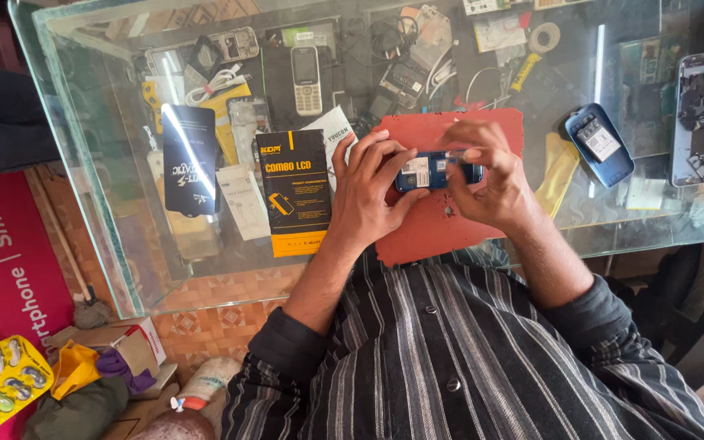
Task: The person pries open the back cover of a blue feature phone on a glass counter using a metal spudger, removes the battery and separates the board from the housing. They carry the board to a repair bench and use tweezers to work on the board held against a fixture under a microscope lamp.
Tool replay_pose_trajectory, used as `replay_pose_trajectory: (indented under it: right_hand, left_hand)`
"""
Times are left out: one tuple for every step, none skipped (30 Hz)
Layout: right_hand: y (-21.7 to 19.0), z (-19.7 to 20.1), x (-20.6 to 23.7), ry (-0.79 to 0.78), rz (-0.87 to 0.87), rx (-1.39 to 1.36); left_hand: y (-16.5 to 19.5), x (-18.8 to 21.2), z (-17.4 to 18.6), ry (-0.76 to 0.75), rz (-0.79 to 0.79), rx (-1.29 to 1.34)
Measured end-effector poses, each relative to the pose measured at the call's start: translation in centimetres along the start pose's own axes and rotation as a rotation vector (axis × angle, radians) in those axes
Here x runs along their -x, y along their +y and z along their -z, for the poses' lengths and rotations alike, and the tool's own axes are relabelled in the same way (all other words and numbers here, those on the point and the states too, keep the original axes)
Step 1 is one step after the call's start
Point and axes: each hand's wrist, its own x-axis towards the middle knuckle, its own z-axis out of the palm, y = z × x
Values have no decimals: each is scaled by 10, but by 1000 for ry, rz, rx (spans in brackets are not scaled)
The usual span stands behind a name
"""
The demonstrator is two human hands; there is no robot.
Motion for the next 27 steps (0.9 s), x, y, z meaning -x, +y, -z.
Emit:
replay_pose_trajectory:
  right_hand:
    - [1, -5, 3, 34, -15, 32]
    - [1, -10, 5, 68, -31, 64]
    - [2, -12, 7, 102, -46, 97]
    - [3, -13, 8, 112, -39, 117]
    - [4, -14, 8, 124, -29, 139]
    - [3, -15, 8, 131, -24, 158]
    - [2, -14, 9, 126, -14, 129]
    - [2, -14, 7, 123, -1, 100]
    - [2, -13, 4, 118, 13, 72]
    - [-2, -12, 3, 87, 5, 47]
    - [-5, -11, 2, 57, -1, 23]
    - [-7, -11, -2, 30, -4, -1]
    - [-9, -11, -7, 6, 25, -40]
    - [-11, -11, -9, -19, 51, -82]
    - [-14, -11, -11, -43, 75, -123]
    - [-14, -10, -12, -1, 92, -55]
    - [-14, -12, -14, 43, 112, 12]
    - [-14, -12, -14, 85, 129, 79]
    - [-13, -13, -11, 111, 74, 96]
    - [-10, -15, -8, 138, 20, 114]
    - [-7, -17, -5, 166, -33, 134]
    - [-6, -20, -2, 174, -30, 108]
    - [-5, -23, 1, 182, -24, 83]
    - [-5, -25, 4, 189, -21, 55]
    - [-4, -24, 5, 172, -14, 46]
    - [-2, -20, 4, 157, -2, 38]
    - [-2, -17, 3, 142, 8, 32]
  left_hand:
    - [0, 0, 0, -2, -1, -7]
    - [0, 0, -1, -4, -1, -15]
    - [1, 0, -1, -6, -2, -22]
    - [1, 1, -1, -2, 0, -19]
    - [0, 0, 0, 3, -1, -19]
    - [1, 1, 0, 6, 4, -16]
    - [1, 2, -1, 5, 4, -19]
    - [1, 2, -1, 5, 2, -25]
    - [0, 1, -1, 9, 0, -29]
    - [1, 2, -1, 7, 0, -32]
    - [1, 2, -2, 6, -2, -35]
    - [0, 1, -1, 6, -8, -42]
    - [0, 0, 0, 9, -6, -40]
    - [1, 0, -1, 10, -1, -37]
    - [1, 0, 0, 8, 4, -34]
    - [2, 0, -1, 5, 8, -27]
    - [2, 0, 0, 4, 10, -23]
    - [2, 0, 1, 1, 14, -17]
    - [3, 1, 1, 1, 10, -22]
    - [2, 1, 1, 2, 5, -27]
    - [2, 1, 1, 4, -3, -32]
    - [2, 0, 1, 4, 0, -24]
    - [2, -1, 1, 5, 2, -17]
    - [2, -1, 0, 6, 6, -9]
    - [2, 1, 0, 3, 7, -14]
    - [1, 1, 0, 3, 5, -20]
    - [1, 1, 0, 2, 1, -25]
